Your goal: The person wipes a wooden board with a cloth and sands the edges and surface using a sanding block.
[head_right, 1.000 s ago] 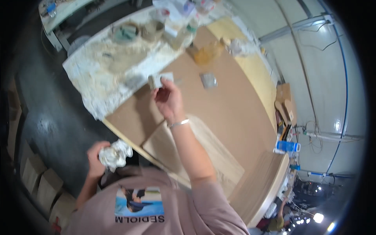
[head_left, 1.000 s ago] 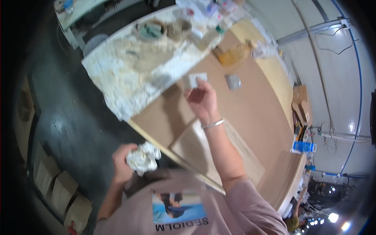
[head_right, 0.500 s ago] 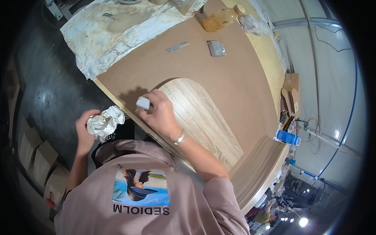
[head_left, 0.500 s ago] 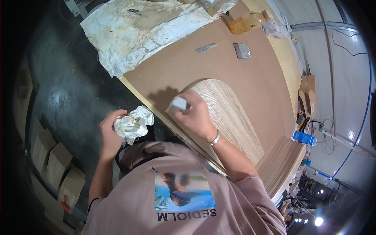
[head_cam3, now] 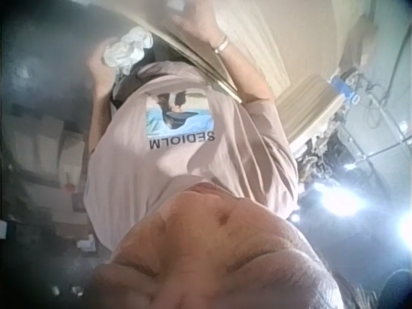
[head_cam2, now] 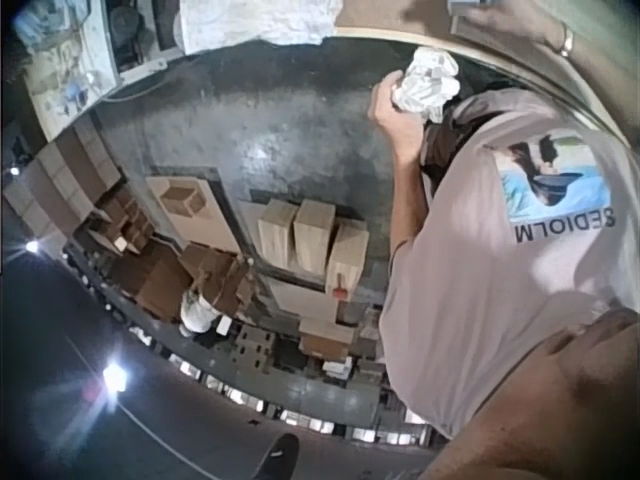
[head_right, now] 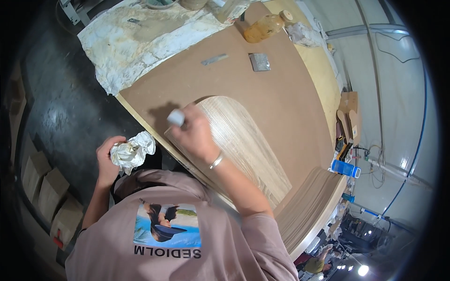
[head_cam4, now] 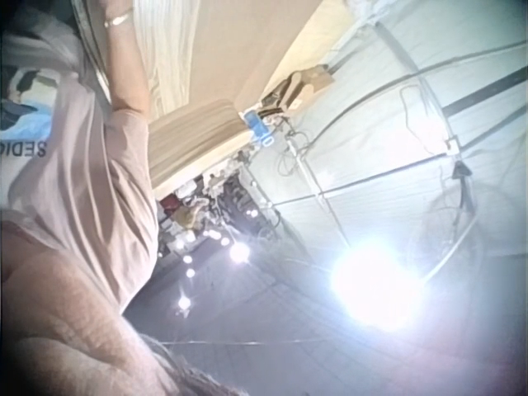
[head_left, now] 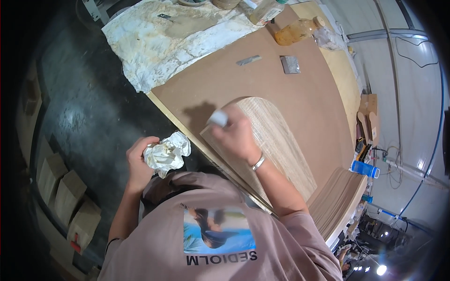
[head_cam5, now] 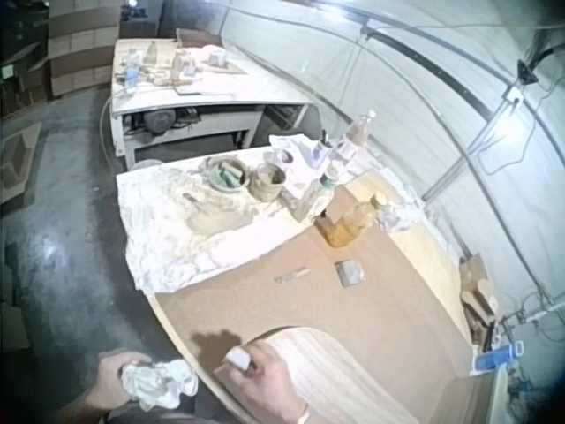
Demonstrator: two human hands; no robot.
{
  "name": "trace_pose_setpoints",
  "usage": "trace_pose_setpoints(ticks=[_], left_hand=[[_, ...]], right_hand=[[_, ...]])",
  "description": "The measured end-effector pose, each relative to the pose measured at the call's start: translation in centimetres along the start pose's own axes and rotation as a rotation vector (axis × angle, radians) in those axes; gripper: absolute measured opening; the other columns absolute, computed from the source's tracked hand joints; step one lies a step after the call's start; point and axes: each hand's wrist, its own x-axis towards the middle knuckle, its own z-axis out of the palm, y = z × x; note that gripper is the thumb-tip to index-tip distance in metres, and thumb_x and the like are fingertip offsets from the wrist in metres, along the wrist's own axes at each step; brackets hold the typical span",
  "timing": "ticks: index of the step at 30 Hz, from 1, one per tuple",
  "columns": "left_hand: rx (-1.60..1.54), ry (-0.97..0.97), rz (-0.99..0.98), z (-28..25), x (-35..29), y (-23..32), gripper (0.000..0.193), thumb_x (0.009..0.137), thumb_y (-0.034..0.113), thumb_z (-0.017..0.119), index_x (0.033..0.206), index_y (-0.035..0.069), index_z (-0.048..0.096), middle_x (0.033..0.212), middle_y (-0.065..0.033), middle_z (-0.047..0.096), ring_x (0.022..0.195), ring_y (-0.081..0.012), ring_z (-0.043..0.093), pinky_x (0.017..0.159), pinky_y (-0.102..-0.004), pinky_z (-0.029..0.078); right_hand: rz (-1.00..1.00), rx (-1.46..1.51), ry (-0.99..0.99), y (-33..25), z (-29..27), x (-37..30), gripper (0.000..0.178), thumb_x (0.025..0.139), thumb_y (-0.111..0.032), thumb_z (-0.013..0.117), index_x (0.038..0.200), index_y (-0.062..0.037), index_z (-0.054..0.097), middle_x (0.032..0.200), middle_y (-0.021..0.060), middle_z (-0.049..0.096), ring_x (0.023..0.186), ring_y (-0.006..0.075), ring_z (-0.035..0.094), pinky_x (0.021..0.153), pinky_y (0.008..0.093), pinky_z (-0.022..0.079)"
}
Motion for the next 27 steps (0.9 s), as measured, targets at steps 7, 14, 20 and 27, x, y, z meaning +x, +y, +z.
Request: trace_pose_setpoints(ticks=[7,14,20,27], left_hand=[[-0.029,-0.013,0.018,0.2,0.4,-0.4,0.028,0.073,-0.005,0.074,0.1,-0.004,0.066,0.086,-0.0112,0.067,0.077,-0.0188,0.065,0.07,-0.0276,0.05],[-0.064,-0.02,0.026,-0.2,1.3,0.3,0.029,0.073,-0.006,0.074,0.101,-0.003,0.066,0.087,-0.0103,0.067,0.079,-0.0178,0.065,0.073,-0.0273,0.05],[-0.196,0.106,-0.028,0.3,4.4,3.2,0.037,0.076,-0.005,0.069,0.112,-0.001,0.064,0.101,-0.0068,0.068,0.092,-0.0129,0.064,0.083,-0.0273,0.051],[0.466,-0.313,0.234,9.0,7.0,5.6,0.051,0.071,0.02,0.077,0.118,0.008,0.06,0.107,-0.0115,0.064,0.1,-0.0347,0.063,0.085,-0.0441,0.05]], right_hand=[[0.024,-0.134,0.078,2.3,-0.7,1.4,0.023,0.073,-0.011,0.073,0.092,-0.0001,0.067,0.081,0.0145,0.061,0.07,0.0279,0.06,0.066,0.0365,0.051],[0.096,-0.52,0.481,11.2,-7.1,5.1,0.023,0.08,-0.013,0.073,0.091,0.0051,0.066,0.082,0.0141,0.067,0.068,0.0256,0.066,0.065,0.0362,0.053],[0.353,0.508,1.113,12.6,-6.3,-1.2,0.013,0.087,-0.011,0.068,0.09,0.0,0.062,0.075,0.0022,0.058,0.057,0.011,0.052,0.05,0.0265,0.043],[0.344,0.761,1.333,13.5,-5.3,-3.7,0.012,0.088,-0.01,0.068,0.087,-0.0039,0.057,0.072,0.002,0.056,0.051,0.0076,0.046,0.044,0.0225,0.037]])
